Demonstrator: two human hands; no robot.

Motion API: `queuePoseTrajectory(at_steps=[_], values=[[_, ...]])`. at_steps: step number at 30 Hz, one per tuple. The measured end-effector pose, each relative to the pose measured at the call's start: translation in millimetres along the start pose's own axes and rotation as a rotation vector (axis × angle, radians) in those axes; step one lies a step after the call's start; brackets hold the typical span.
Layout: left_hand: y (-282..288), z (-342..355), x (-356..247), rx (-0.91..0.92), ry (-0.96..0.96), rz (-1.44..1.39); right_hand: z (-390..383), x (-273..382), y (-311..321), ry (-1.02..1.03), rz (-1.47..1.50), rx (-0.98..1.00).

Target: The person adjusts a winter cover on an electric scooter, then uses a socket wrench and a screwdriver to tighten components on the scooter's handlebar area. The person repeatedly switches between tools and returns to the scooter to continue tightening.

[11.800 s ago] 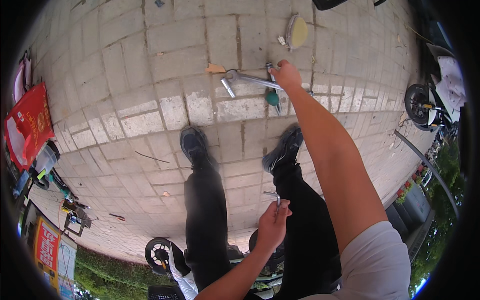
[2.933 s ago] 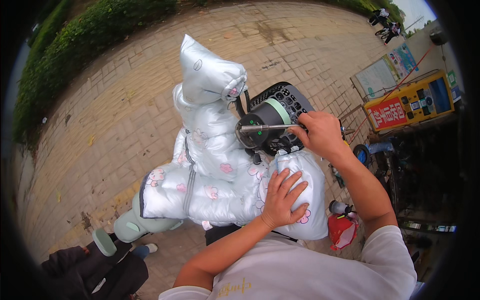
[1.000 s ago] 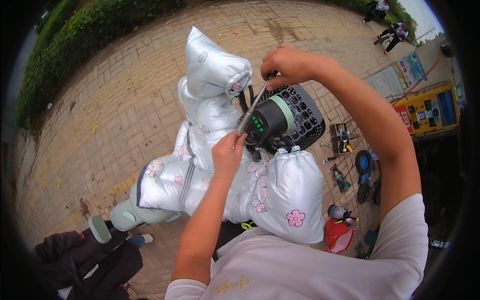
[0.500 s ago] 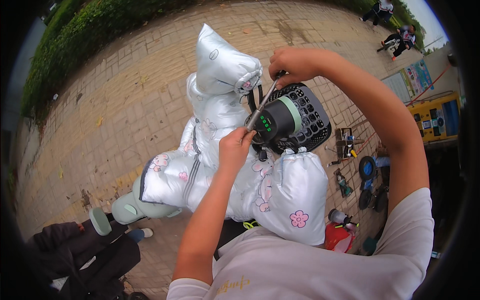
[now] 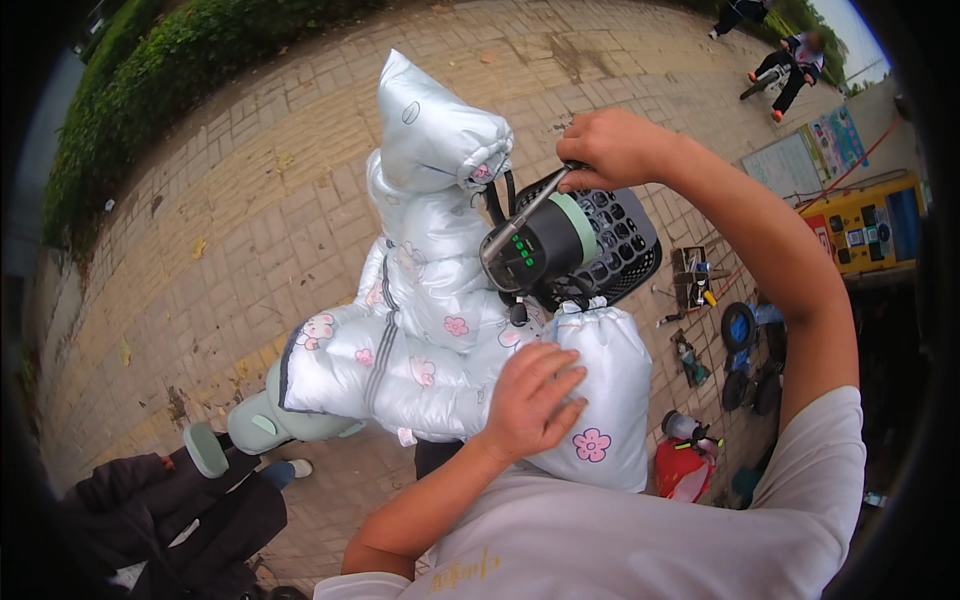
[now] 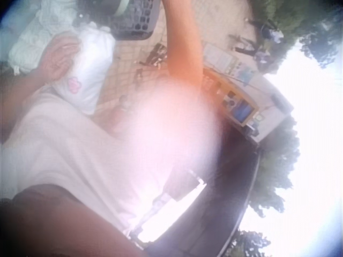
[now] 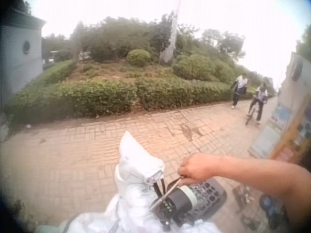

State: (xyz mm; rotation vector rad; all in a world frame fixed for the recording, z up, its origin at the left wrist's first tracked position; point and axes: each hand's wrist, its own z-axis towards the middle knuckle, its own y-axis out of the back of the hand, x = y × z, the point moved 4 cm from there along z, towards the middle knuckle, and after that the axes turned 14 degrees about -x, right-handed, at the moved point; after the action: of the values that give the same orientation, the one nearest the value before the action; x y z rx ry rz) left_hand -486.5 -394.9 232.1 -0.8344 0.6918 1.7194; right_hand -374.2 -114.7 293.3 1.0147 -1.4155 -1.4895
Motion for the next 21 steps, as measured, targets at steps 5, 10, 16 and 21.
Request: queuePoseTrajectory(at_steps=[5, 10, 16, 21], values=[[-50, -56, -41, 0.351, -0.227, -0.075, -2, 2, -2, 0.002, -0.056, -0.015], [-50, -61, -30, 0.302, -0.289, -0.033, -11, 7, -6, -0.029, -0.128, -0.097], [-51, -61, -31, 0.301, -0.268, -0.027, -34, 27, -4, -0.184, -0.163, -0.21], [-52, -61, -30, 0.297, -0.265, -0.032, -66, 64, -4, -0.4, -0.256, -0.238]])
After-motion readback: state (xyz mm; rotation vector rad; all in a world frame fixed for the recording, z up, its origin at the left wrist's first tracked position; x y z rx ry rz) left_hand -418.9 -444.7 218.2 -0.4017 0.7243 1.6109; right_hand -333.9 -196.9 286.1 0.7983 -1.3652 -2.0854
